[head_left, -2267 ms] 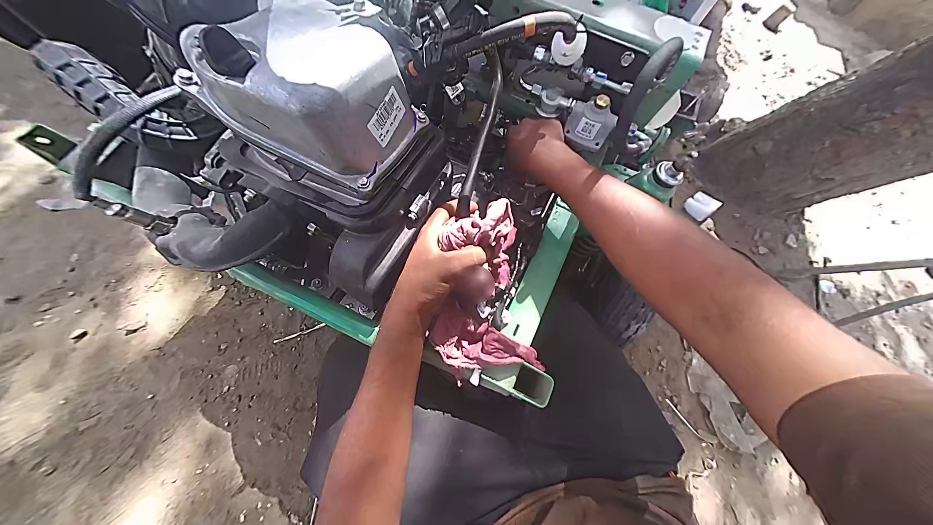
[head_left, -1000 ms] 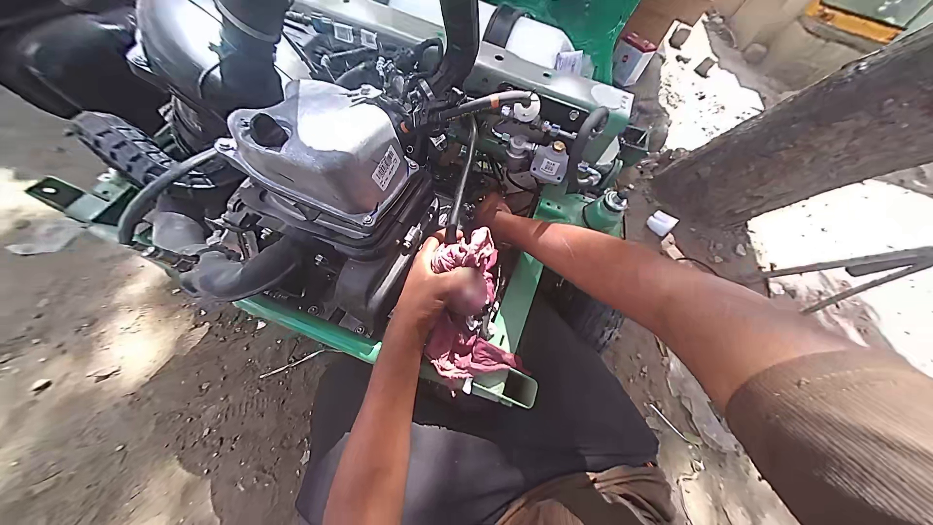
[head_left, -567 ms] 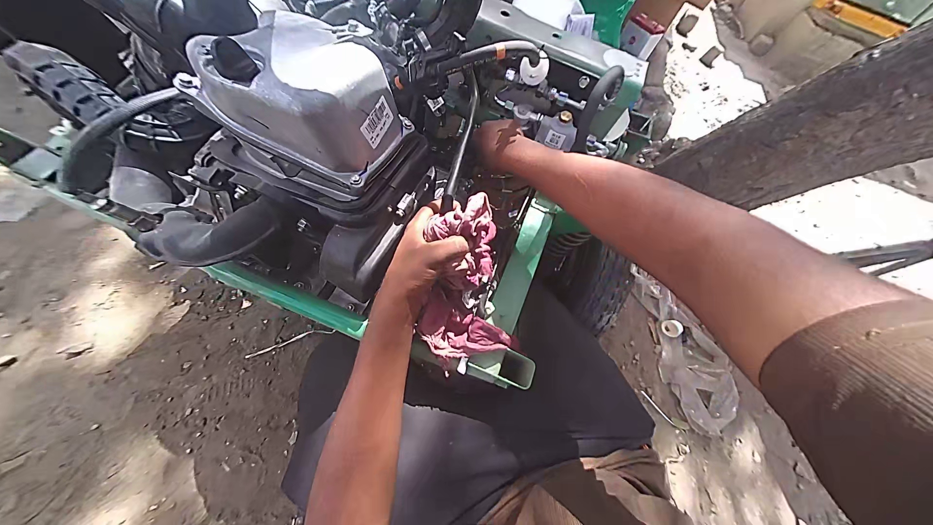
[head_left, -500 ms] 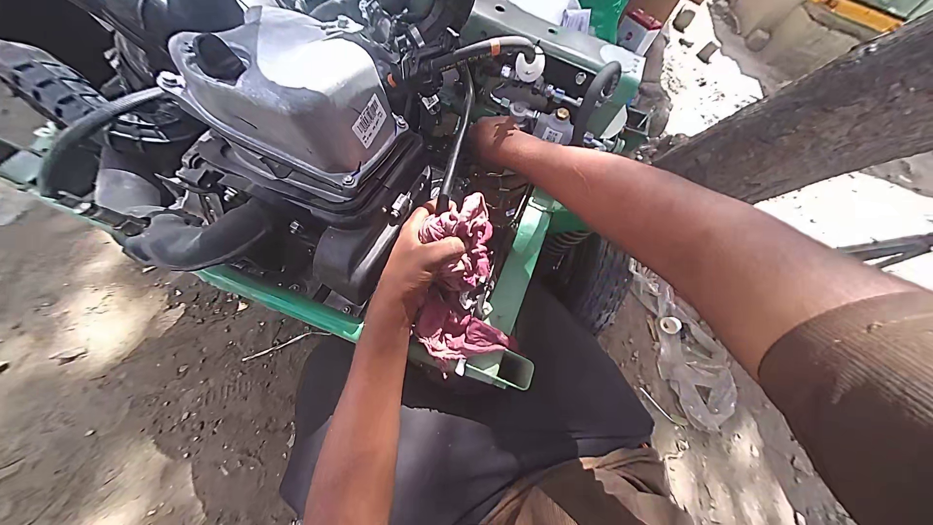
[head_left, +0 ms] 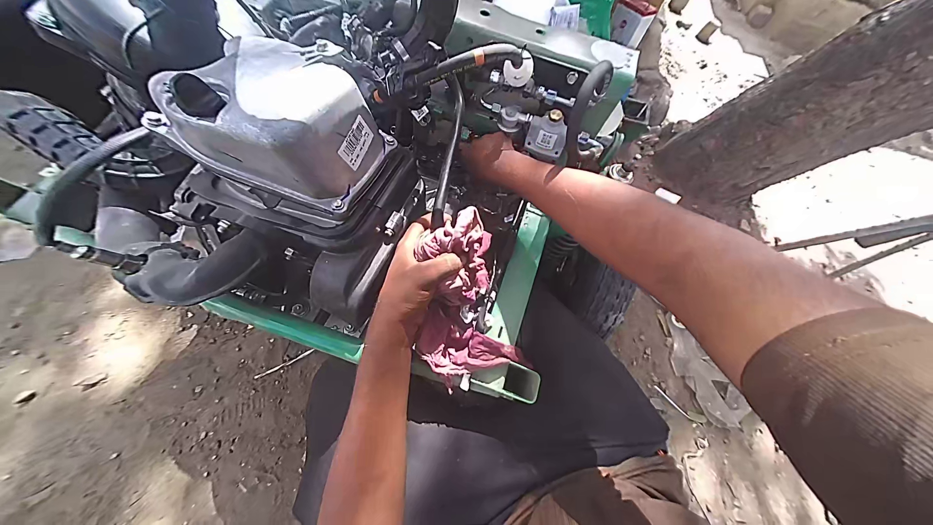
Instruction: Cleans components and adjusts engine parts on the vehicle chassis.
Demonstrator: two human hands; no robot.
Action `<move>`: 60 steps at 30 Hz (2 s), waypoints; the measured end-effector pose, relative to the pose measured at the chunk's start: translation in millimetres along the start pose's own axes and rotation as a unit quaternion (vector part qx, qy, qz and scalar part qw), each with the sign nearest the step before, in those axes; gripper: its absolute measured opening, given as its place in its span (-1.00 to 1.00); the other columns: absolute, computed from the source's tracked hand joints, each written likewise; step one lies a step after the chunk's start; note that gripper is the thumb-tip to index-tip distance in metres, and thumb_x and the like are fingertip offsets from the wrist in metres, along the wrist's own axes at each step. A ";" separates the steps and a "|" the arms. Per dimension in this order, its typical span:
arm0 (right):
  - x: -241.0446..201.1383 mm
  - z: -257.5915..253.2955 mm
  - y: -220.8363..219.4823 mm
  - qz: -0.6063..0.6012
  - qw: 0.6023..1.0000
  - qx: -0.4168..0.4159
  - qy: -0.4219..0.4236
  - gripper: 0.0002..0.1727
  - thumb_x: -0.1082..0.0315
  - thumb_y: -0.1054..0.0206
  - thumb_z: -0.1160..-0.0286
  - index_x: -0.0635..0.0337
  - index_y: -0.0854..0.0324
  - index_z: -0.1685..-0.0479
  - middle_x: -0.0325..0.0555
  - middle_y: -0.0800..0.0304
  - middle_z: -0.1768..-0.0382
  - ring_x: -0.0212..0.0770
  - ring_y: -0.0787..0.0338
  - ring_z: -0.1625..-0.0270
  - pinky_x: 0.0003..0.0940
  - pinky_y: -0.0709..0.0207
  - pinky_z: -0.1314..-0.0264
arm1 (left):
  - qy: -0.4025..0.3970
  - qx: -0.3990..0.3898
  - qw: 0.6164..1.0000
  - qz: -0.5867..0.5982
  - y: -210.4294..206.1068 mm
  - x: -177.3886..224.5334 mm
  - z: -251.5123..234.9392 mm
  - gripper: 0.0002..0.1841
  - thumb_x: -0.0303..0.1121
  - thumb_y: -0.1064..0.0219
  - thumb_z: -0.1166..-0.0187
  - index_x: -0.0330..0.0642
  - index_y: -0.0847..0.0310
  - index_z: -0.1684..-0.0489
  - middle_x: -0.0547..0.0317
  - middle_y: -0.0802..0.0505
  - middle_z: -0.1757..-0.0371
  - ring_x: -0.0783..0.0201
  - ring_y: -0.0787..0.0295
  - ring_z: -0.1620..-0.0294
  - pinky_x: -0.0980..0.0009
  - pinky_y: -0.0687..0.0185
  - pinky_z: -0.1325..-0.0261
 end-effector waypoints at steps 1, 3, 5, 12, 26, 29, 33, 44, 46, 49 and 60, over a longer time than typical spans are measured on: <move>1.1 -2.0 -2.1 0.020 1.000 -0.010 0.005 -0.62 0.24 -0.45 -0.52 0.41 -0.69 -0.10 0.44 -0.74 -0.13 0.45 -0.73 -0.24 0.48 -0.57 -0.08 | 0.000 -0.001 1.000 0.000 -0.2 0.0 -0.4 -0.20 -0.39 -0.49 -0.12 0.01 -0.39 -0.57 0.11 -0.83 -0.05 0.30 -0.83 0.15 0.32 -0.80 0.24; 3.3 -6.1 -5.6 0.035 0.999 -0.021 0.012 -0.59 0.17 -0.52 -0.41 0.35 -0.70 -0.03 0.40 -0.75 -0.08 0.41 -0.74 -0.19 0.46 -0.56 -0.04 | 0.001 -0.004 1.000 0.003 -0.6 -2.6 0.4 -0.19 -0.37 -0.49 -0.10 0.03 -0.38 -0.58 0.11 -0.83 -0.06 0.30 -0.83 0.14 0.31 -0.80 0.23; 1.0 -6.2 -4.7 0.021 0.999 -0.029 0.007 -0.60 0.16 -0.51 -0.43 0.34 -0.71 -0.02 0.38 -0.76 -0.08 0.39 -0.75 -0.20 0.46 -0.54 -0.08 | 0.000 -0.006 1.000 0.008 1.0 -2.5 1.7 -0.17 -0.37 -0.49 -0.10 0.02 -0.36 -0.59 0.10 -0.83 -0.07 0.29 -0.83 0.14 0.29 -0.80 0.22; 13.7 7.7 -20.0 -0.110 0.993 -0.030 -0.028 -0.70 0.25 -0.41 -0.51 0.29 -0.71 -0.06 0.32 -0.79 -0.12 0.37 -0.76 -0.24 0.47 -0.57 -0.09 | 0.004 -0.009 1.000 0.017 0.4 -0.4 0.6 -0.23 -0.40 -0.48 -0.11 0.03 -0.41 -0.52 0.12 -0.83 -0.02 0.30 -0.83 0.18 0.32 -0.80 0.27; -5.4 13.6 -71.1 -0.369 0.916 -0.039 -0.153 -0.57 0.18 -0.21 -0.72 0.40 -0.68 -0.22 0.30 -0.74 -0.33 0.21 -0.72 -0.43 0.25 -0.55 -0.41 | 0.014 0.001 1.000 0.028 -0.8 -2.6 -0.2 -0.18 -0.41 -0.50 -0.07 0.03 -0.39 -0.56 0.10 -0.83 -0.03 0.28 -0.82 0.19 0.34 -0.77 0.31; -8.5 16.5 -70.1 -0.295 0.948 -0.062 -0.103 -0.64 0.25 -0.28 -0.64 0.42 -0.69 -0.13 0.32 -0.74 -0.28 0.26 -0.72 -0.38 0.28 -0.59 -0.33 | 0.008 0.000 0.999 0.041 -1.5 -1.1 -3.4 -0.19 -0.41 -0.53 -0.05 -0.09 -0.39 -0.53 0.01 -0.83 -0.01 0.21 -0.83 0.12 0.28 -0.80 0.17; -5.8 14.0 -32.3 -0.219 0.972 -0.087 0.018 -0.71 0.44 -0.44 -0.49 0.56 -0.68 -0.03 0.42 -0.74 -0.15 0.32 -0.71 -0.28 0.27 -0.52 -0.34 | -0.014 0.004 0.999 0.039 0.5 7.0 -8.0 -0.18 -0.40 -0.52 0.00 -0.28 -0.39 -0.49 -0.06 -0.83 -0.02 0.18 -0.85 0.03 0.25 -0.83 0.01; 80.9 183.0 -14.0 -0.690 0.692 0.107 0.183 -0.66 0.36 -0.06 -0.87 0.25 -0.63 -0.38 -0.07 -0.70 0.47 -0.33 -0.48 0.68 -0.49 -0.37 0.68 | -0.032 -0.024 0.999 0.012 -3.1 3.6 -10.2 -0.12 -0.34 -0.52 -0.03 -0.27 -0.33 -0.59 -0.02 -0.84 -0.06 0.24 -0.84 0.01 0.31 -0.81 -0.02; 101.3 232.5 -60.5 -0.717 0.672 0.090 0.163 -0.67 0.32 -0.08 -0.84 0.19 -0.68 -0.34 -0.08 -0.75 0.44 -0.33 -0.53 0.64 -0.52 -0.41 0.63 | -0.038 -0.041 0.998 0.000 -4.9 2.7 -9.5 -0.06 -0.31 -0.55 -0.02 -0.26 -0.30 -0.64 -0.02 -0.83 -0.13 0.24 -0.83 -0.04 0.31 -0.81 -0.09; 136.9 284.0 -142.5 -0.708 0.695 0.055 0.107 -0.68 0.26 -0.13 -0.82 0.12 -0.71 -0.31 -0.24 -0.84 0.33 -0.42 -0.64 0.53 -0.55 -0.50 0.52 | -0.051 -0.058 0.997 -0.024 -9.5 -0.1 -10.9 -0.03 -0.23 -0.58 -0.04 -0.29 -0.31 -0.67 -0.04 -0.81 -0.21 0.21 -0.82 -0.13 0.30 -0.78 -0.19; 202.8 397.7 -330.8 -0.871 0.394 0.117 -0.269 -0.92 0.28 -0.35 -0.56 0.05 -0.69 0.22 -0.32 -0.61 0.62 -0.47 -0.43 0.76 -0.57 -0.36 0.75 | -0.243 0.042 0.918 -0.310 -38.5 39.9 55.6 -0.30 -0.17 -0.58 -0.17 -0.38 -0.57 -0.33 0.08 -0.79 -0.29 0.32 -0.73 -0.30 0.40 -0.65 -0.42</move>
Point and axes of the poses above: each hand's wrist, its own z-axis away from the middle knuckle, its own y-axis out of the back of the hand, x = y × z, the point moved 4 cm from there along -z, towards the middle knuckle
